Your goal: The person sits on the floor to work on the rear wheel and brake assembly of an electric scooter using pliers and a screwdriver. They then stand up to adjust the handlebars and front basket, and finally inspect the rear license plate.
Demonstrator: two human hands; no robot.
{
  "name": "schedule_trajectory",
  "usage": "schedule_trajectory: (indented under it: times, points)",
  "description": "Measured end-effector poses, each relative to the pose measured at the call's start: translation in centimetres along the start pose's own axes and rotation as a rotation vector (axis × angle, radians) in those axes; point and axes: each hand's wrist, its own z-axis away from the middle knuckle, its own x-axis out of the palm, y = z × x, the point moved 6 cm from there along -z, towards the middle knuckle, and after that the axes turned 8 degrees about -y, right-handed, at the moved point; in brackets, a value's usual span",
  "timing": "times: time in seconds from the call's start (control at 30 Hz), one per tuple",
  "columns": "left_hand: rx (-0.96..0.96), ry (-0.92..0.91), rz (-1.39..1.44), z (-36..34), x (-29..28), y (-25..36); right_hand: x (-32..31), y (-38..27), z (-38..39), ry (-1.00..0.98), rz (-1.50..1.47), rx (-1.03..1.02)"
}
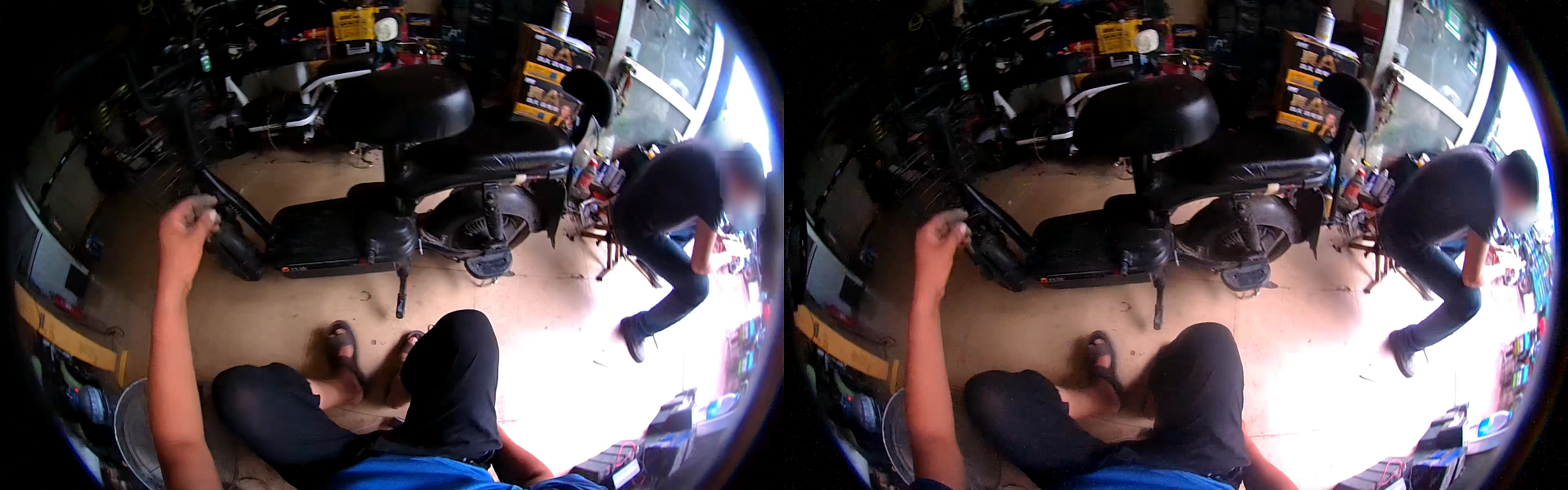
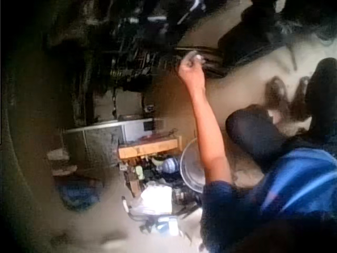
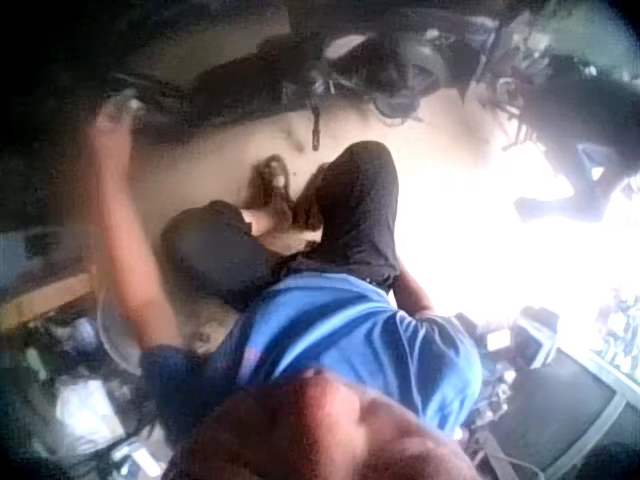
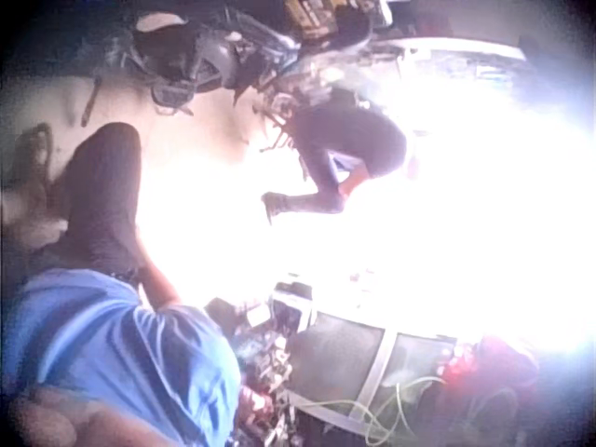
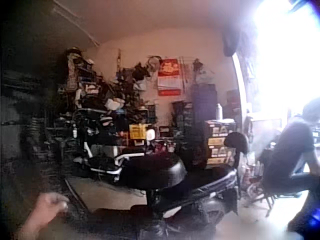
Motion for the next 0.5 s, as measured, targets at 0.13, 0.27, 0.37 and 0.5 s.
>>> schedule_trajectory:
  times: [0.13,0.27,0.37,0.5]
  points:
    - [-0.02,-0.257,0.096,0.7,7.3,-3.3,-0.6,2.8,1.6,0.037,0.048,0.075]
    - [0.099,-0.466,0.002,2.3,15.7,-3.5,-1.2,5.3,3.1,0.077,0.059,0.13]
    - [0.105,-0.672,-0.109,3.5,18.9,-1.6,-1.7,7.4,4.3,0.113,0.062,0.178]
    - [0.21,-0.71,-0.194,3.2,19.9,-1.5,-1.0,8.4,4.7,0.112,0.067,0.221]
